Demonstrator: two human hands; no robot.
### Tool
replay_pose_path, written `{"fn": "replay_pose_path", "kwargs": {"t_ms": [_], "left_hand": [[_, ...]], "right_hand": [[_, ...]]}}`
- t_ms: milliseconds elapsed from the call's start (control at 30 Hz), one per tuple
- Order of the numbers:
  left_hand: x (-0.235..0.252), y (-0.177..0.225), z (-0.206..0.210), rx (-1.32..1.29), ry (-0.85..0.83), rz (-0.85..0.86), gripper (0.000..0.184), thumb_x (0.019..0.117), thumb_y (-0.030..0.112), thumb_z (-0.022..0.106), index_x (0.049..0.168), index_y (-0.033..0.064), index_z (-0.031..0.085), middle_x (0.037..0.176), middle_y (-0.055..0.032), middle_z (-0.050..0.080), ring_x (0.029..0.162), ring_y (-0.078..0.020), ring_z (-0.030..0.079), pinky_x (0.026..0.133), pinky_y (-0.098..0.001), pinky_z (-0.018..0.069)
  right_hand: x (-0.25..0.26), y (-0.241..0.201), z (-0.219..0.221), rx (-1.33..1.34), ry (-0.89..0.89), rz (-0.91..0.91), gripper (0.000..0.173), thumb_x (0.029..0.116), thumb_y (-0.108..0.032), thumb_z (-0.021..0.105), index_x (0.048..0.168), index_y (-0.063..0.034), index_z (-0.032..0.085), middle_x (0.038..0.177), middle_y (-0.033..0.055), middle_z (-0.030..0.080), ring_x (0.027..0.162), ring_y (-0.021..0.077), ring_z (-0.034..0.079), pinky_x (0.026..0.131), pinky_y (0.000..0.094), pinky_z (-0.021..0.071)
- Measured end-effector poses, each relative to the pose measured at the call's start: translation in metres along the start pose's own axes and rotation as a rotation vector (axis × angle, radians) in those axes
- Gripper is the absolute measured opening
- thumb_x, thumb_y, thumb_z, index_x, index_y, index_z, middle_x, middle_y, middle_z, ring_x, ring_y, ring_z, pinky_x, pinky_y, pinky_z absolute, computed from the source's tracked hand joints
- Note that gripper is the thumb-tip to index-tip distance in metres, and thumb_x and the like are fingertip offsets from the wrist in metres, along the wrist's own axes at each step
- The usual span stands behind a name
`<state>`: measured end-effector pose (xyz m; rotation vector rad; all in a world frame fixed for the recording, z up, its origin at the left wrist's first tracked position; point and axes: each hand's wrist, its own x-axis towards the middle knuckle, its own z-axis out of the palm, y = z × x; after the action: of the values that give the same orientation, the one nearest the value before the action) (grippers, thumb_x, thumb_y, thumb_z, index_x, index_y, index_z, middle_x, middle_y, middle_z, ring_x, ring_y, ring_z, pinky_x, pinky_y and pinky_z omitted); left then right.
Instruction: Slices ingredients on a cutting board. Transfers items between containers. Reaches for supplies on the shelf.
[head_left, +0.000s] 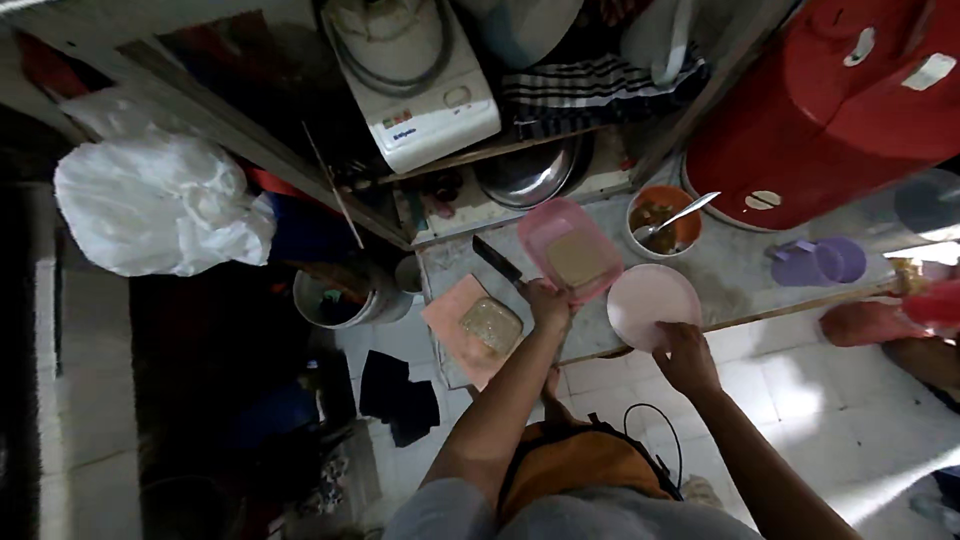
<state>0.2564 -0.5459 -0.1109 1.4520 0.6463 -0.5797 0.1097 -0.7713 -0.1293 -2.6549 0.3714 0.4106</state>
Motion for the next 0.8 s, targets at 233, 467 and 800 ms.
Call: {"fn": "replay_pose_path", "kwargs": {"t_ms": [233, 467, 800], "left_hand": [[-0.050, -0.042, -0.116, 0.517, 0.182, 0.440, 0.053, 0.0907, 0.017, 0.074, 0.139, 0.0031, 0.055, 0.137, -0.0215, 0.056, 0.113, -0.0294, 0.063, 0.095, -0.0463, 0.0552], [-0.006, -0.014, -0.198, 1.369, -0.230, 0.707, 0.102, 0.0779, 0.030, 0.086, 0.162, 0.0170, 0.030, 0.169, -0.0161, 0.021, 0.156, -0.0359, 0.019, 0.125, -0.0576, 0.0191], [0.041, 0.030, -0.173, 1.808, -0.620, 0.710, 0.099, 0.0684, 0.032, 0.093, 0.153, 0.0137, 0.045, 0.158, -0.0161, 0.041, 0.145, -0.0385, 0.038, 0.116, -0.0584, 0.0304]], "right_hand": [[-0.007, -0.079, 0.017, 0.234, 0.232, -0.446, 0.027, 0.0923, -0.008, 0.056, 0.111, -0.0021, 0.075, 0.107, 0.0195, 0.072, 0.102, 0.0382, 0.069, 0.088, 0.0510, 0.0576], [0.047, -0.187, 0.055, -0.093, -0.250, -0.322, 0.060, 0.1026, -0.015, 0.052, 0.159, -0.0044, 0.035, 0.162, 0.0251, 0.034, 0.151, 0.0371, 0.035, 0.121, 0.0507, 0.0336], [0.067, -0.219, 0.079, 0.143, -0.246, 0.056, 0.053, 0.0956, -0.002, 0.062, 0.146, 0.0012, 0.046, 0.146, 0.0276, 0.049, 0.133, 0.0444, 0.051, 0.106, 0.0579, 0.0475]]}}
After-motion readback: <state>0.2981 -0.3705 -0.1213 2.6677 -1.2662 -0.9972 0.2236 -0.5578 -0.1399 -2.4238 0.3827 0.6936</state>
